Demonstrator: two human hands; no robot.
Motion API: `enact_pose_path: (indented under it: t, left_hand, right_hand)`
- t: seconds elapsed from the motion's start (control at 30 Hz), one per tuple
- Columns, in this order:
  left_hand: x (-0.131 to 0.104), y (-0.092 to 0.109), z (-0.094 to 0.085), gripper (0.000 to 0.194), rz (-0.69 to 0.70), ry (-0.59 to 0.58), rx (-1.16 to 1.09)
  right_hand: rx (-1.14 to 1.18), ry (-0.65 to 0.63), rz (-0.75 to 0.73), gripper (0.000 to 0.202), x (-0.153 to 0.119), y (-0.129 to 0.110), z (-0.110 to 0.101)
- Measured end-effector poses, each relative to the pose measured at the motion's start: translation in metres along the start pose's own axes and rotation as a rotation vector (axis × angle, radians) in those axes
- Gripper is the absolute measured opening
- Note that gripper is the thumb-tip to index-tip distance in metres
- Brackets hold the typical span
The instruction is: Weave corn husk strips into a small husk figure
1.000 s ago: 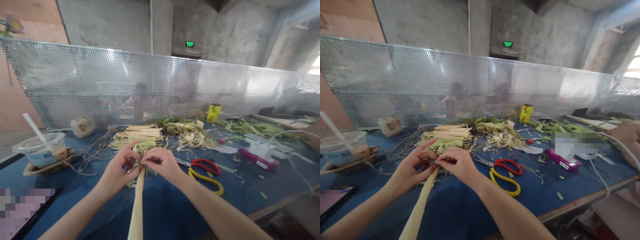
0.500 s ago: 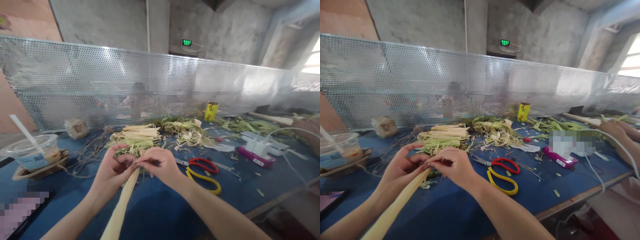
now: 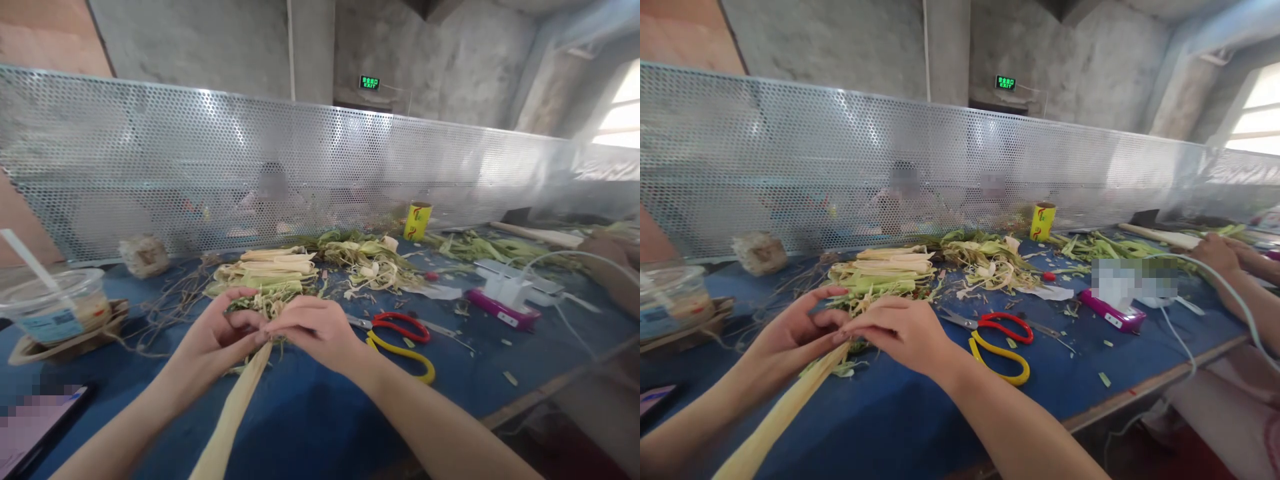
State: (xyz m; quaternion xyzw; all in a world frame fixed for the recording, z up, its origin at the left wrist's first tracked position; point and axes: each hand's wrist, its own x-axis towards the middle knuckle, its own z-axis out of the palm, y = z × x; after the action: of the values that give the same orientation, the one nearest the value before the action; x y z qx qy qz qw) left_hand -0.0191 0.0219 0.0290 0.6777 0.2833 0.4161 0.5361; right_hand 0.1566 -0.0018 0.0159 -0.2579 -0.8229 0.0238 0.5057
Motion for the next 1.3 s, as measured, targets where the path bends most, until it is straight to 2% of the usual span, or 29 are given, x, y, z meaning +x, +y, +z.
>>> enact_pose_path:
  t: [0.1, 0.23, 0.33, 0.4, 0.57, 0.6, 0.7, 0.83, 1.07, 1.17, 1.3]
  left_hand:
    - [0.001, 0.000, -0.003, 0.044, -0.101, -0.073, -0.073]
    - [0.001, -0.005, -0.008, 0.043, -0.260, -0.137, -0.222]
    - [-0.001, -0.007, -0.011, 0.044, -0.362, -0.192, -0.278]
    - [-0.003, -0.005, -0.012, 0.045, -0.393, -0.186, -0.313]
    - [-0.003, 0.003, -0.010, 0.043, -0.459, -0.140, -0.377]
    - [-0.002, 0.002, -0.010, 0.044, -0.466, -0.153, -0.379]
    - [0.000, -0.003, -0.012, 0.048, -0.474, -0.290, -0.310]
    - [-0.002, -0.006, -0.013, 0.056, -0.469, -0.239, -0.272]
    - [-0.004, 0.000, -0.010, 0.067, -0.470, -0.292, -0.245]
    - [-0.003, 0.001, -0.007, 0.069, -0.391, -0.217, -0.187]
    - [-0.003, 0.007, -0.002, 0.080, -0.183, -0.015, 0.000]
  right_hand:
    - [-0.237, -0.066, -0.131, 0.025, -0.004, -0.002, -0.006]
    - [-0.586, -0.073, -0.344, 0.026, -0.004, -0.007, -0.011]
    - [-0.679, -0.055, -0.482, 0.023, -0.002, -0.011, -0.014]
    - [-0.690, -0.077, -0.524, 0.022, -0.001, -0.011, -0.015]
    - [-0.697, -0.118, -0.476, 0.023, 0.001, -0.009, -0.016]
    - [-0.698, -0.111, -0.466, 0.024, 0.001, -0.010, -0.016]
    - [-0.660, -0.102, -0.455, 0.024, 0.001, -0.011, -0.015]
    - [-0.621, -0.086, -0.481, 0.019, -0.001, -0.010, -0.015]
    - [-0.441, -0.190, -0.370, 0.023, -0.003, -0.004, -0.012]
    - [-0.424, -0.176, -0.316, 0.023, -0.002, -0.001, -0.009]
    - [-0.385, -0.062, -0.239, 0.023, -0.002, 0.001, -0.004]
